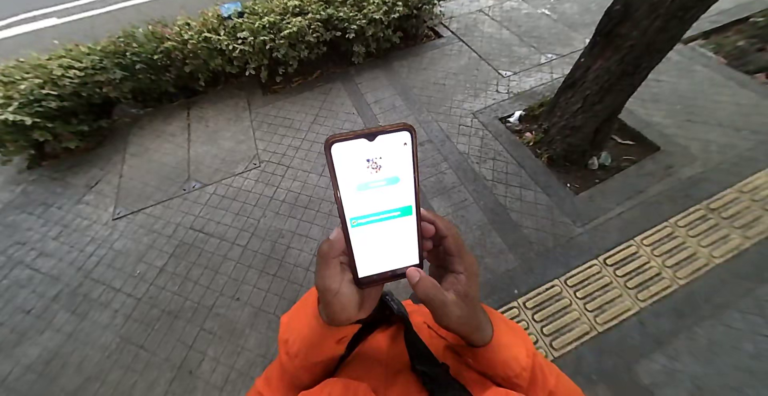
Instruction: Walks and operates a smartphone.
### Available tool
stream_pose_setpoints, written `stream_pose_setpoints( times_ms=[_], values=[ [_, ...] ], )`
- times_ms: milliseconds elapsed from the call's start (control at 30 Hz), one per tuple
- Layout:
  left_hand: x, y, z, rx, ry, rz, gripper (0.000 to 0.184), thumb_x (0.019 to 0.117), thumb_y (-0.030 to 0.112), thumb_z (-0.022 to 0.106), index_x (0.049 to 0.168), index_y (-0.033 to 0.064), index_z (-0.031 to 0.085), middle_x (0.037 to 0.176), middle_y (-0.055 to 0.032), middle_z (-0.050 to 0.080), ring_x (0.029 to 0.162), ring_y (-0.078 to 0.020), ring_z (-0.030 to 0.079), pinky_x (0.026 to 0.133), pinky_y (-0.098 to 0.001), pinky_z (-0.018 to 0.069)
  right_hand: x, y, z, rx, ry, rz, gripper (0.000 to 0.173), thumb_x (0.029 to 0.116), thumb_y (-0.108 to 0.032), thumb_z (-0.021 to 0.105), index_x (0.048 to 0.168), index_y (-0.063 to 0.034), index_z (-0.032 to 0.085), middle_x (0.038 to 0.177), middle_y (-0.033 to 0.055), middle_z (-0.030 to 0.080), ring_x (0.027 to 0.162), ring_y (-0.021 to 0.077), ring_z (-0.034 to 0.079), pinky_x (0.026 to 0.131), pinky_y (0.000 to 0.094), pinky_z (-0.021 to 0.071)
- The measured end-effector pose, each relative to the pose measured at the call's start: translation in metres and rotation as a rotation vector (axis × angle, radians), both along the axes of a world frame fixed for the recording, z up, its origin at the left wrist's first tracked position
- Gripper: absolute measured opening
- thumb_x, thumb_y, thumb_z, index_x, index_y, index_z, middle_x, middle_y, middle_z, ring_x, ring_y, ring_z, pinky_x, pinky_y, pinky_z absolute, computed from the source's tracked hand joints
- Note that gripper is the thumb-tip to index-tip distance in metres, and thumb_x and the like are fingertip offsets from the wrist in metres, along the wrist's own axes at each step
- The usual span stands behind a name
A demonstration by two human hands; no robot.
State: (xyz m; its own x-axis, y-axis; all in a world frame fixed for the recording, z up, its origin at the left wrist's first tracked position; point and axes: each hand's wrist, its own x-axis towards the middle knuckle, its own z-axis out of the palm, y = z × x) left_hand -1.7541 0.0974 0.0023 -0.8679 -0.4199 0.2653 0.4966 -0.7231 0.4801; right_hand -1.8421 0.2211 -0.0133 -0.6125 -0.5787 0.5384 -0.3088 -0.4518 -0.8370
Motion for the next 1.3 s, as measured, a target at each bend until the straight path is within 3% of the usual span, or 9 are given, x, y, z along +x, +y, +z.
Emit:
stream_pose_setpoints(
  times_ms=[433, 633, 800, 1000, 1133, 1300],
  values=[
    [0.000, 0.001, 0.002, -0.023, -0.008, -0.010, 0.049, 0.0998, 0.049, 0.057, 0.131, 0.0121, 0.066, 0.122, -0.0173, 0.071, 0.114, -0.0295, 0.069, 0.098, -0.0503, 0.0563, 0.000, 0.002, -0.001, 0.001, -0.010, 0.006, 0.059, 0.0933, -0.023, 0.067, 0.146, -0.0044, 0.048, 0.122, 0.0032, 0.066, 0.106, 0.0056, 0.065, 0.094, 0.0261, 0.0565],
    [0.000, 0.001, -0.001, -0.007, 0.005, -0.039, 0.052, 0.0996, 0.050, 0.056, 0.130, 0.0096, 0.066, 0.123, -0.0213, 0.069, 0.115, -0.0332, 0.068, 0.098, -0.0525, 0.0555, 0.001, 0.003, -0.001, -0.007, -0.023, 0.015, 0.061, 0.0916, -0.020, 0.068, 0.147, -0.0044, 0.047, 0.124, 0.0036, 0.065, 0.107, 0.0060, 0.065, 0.095, 0.0263, 0.0562],
    [0.000, 0.003, 0.002, 0.018, 0.023, -0.005, 0.046, 0.1004, 0.045, 0.056, 0.129, 0.0101, 0.067, 0.122, -0.0170, 0.071, 0.115, -0.0286, 0.069, 0.100, -0.0502, 0.0551, 0.001, 0.002, 0.000, -0.009, -0.007, 0.001, 0.062, 0.0896, -0.017, 0.069, 0.147, -0.0038, 0.047, 0.123, 0.0034, 0.066, 0.107, 0.0057, 0.065, 0.094, 0.0258, 0.0566],
    [0.001, 0.004, 0.003, 0.027, 0.014, -0.001, 0.046, 0.1000, 0.044, 0.057, 0.129, 0.0105, 0.067, 0.121, -0.0176, 0.071, 0.114, -0.0297, 0.069, 0.099, -0.0514, 0.0557, 0.001, 0.003, 0.002, 0.006, -0.010, 0.002, 0.059, 0.0929, -0.021, 0.067, 0.146, -0.0026, 0.048, 0.121, 0.0038, 0.066, 0.105, 0.0055, 0.065, 0.094, 0.0260, 0.0564],
    [0.003, 0.005, 0.001, 0.018, -0.002, -0.023, 0.046, 0.0996, 0.044, 0.057, 0.128, 0.0096, 0.068, 0.120, -0.0178, 0.072, 0.113, -0.0298, 0.070, 0.098, -0.0508, 0.0564, -0.004, 0.000, 0.009, 0.013, -0.015, -0.021, 0.054, 0.0972, -0.028, 0.063, 0.143, -0.0015, 0.052, 0.117, 0.0069, 0.069, 0.101, 0.0081, 0.067, 0.090, 0.0278, 0.0578],
    [0.005, 0.013, 0.001, 0.006, -0.006, -0.020, 0.045, 0.1001, 0.043, 0.057, 0.125, 0.0077, 0.071, 0.118, -0.0150, 0.074, 0.112, -0.0246, 0.071, 0.097, -0.0455, 0.0574, -0.011, -0.005, 0.027, -0.009, -0.034, -0.043, 0.042, 0.0970, -0.022, 0.062, 0.133, -0.0003, 0.059, 0.113, 0.0061, 0.070, 0.091, 0.0062, 0.067, 0.078, 0.0245, 0.0589]
  ],
)
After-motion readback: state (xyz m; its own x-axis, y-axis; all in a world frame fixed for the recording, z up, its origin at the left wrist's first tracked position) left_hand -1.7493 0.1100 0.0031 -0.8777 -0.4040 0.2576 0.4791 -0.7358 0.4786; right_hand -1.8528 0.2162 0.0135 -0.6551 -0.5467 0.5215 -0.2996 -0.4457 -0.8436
